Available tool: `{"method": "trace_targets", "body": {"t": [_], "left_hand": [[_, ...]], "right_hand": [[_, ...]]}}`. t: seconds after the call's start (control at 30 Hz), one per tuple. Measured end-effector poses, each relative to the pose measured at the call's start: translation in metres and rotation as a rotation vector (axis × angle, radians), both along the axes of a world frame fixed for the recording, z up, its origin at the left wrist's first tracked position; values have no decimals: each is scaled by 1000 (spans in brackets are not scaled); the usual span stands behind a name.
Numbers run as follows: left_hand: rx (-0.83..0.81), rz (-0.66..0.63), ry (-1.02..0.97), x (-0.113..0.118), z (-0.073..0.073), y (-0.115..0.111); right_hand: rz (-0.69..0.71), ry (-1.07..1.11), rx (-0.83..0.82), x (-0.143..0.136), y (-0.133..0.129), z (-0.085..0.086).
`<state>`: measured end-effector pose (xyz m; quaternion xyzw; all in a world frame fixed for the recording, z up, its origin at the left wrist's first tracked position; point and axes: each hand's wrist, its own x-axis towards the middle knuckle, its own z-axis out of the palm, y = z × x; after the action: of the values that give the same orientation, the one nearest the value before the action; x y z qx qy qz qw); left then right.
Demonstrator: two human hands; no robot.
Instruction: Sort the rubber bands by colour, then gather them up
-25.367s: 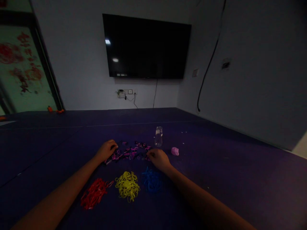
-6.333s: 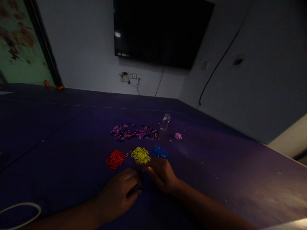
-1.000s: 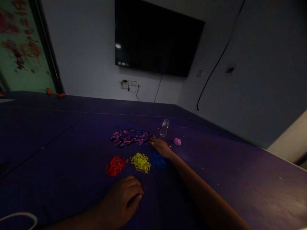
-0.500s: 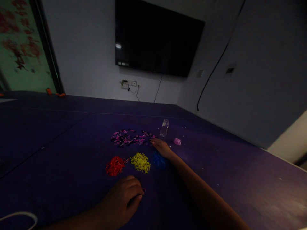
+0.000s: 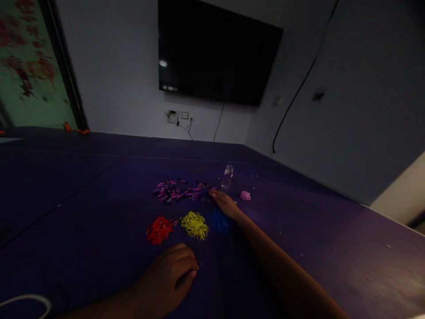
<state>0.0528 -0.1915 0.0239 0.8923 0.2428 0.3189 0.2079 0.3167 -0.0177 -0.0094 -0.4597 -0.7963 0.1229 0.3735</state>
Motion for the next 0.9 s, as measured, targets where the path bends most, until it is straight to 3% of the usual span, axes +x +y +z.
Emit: {"method": "trace_targets", "body": {"t": [0.27,0.57,0.9], "left_hand": [[-1,-5,-2,0,1,0],[1,-5,-6,0,1,0],[11,4,6,1,2,-1]], "right_hand": [[27,-124,44,-1,-2,1],[-68,-287,48,-1,-2,-3],[-36,-227,36,-3,-2,1]]}}
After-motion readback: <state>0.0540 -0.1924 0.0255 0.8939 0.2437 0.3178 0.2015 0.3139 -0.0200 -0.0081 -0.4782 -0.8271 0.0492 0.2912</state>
